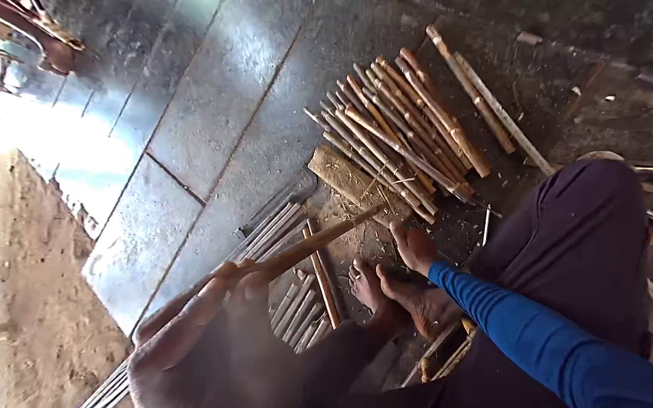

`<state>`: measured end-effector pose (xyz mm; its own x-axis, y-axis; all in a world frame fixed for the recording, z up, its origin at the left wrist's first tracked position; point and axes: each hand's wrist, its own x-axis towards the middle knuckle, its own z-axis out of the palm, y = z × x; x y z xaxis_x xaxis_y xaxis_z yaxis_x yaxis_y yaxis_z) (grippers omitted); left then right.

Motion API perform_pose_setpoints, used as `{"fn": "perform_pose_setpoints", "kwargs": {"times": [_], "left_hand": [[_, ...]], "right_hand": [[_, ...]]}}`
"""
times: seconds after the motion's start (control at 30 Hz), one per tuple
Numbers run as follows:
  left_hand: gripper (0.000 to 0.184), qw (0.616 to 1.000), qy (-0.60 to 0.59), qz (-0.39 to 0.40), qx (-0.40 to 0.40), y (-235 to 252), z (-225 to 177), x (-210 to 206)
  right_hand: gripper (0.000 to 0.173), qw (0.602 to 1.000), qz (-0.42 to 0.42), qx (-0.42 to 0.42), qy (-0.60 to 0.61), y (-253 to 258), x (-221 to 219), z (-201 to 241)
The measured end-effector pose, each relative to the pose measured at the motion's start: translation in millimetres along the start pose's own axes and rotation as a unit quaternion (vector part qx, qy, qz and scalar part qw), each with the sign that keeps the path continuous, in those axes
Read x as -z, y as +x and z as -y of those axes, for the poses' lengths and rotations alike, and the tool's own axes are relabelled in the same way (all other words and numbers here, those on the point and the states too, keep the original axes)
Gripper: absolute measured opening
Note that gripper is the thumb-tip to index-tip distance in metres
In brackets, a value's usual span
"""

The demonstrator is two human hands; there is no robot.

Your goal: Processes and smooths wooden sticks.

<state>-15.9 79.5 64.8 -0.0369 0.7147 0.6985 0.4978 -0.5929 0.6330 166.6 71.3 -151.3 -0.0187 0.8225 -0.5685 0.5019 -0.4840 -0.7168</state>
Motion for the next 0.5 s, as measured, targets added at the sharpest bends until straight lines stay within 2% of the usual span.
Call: {"fn": "perform_pose_setpoints", "kwargs": {"times": [0.07, 0.1, 0.2, 0.3, 0.4, 0.43, 0.5], "left_hand": [[0.014, 1.0, -0.002, -0.002, -0.001, -2, 0, -2], [0.015, 1.0, 0.001, 0.001, -0.008, -5, -2, -1], [0.016, 1.0, -0.011, 0.011, -0.013, -2, -7, -5], [0.016, 1.0, -0.009, 0.011, -0.015, -5, -8, -9], [0.016, 0.999, -0.008, 0.021, -0.027, -2, -10, -7], [0.016, 0.999, -0.01, 0.025, -0.021, 1, -10, -8], [0.016, 1.0, -0.006, 0.022, -0.017, -2, -9, -11]], "right_hand": [[0.08, 0.991, -0.097, 0.076, -0.055, 11, -17, -8], [0.079, 0.988, -0.106, 0.094, -0.064, 12, -24, -12], [0.085, 0.996, -0.086, 0.016, -0.023, 16, -26, -22], [0.077, 0.987, -0.118, 0.109, -0.032, 14, -21, -14], [0.086, 0.997, -0.073, 0.009, -0.023, 16, -27, -25], [0.084, 0.996, -0.079, 0.018, -0.033, 17, -21, -21], [0.073, 0.986, -0.107, 0.105, -0.072, 13, -13, -8]]}}
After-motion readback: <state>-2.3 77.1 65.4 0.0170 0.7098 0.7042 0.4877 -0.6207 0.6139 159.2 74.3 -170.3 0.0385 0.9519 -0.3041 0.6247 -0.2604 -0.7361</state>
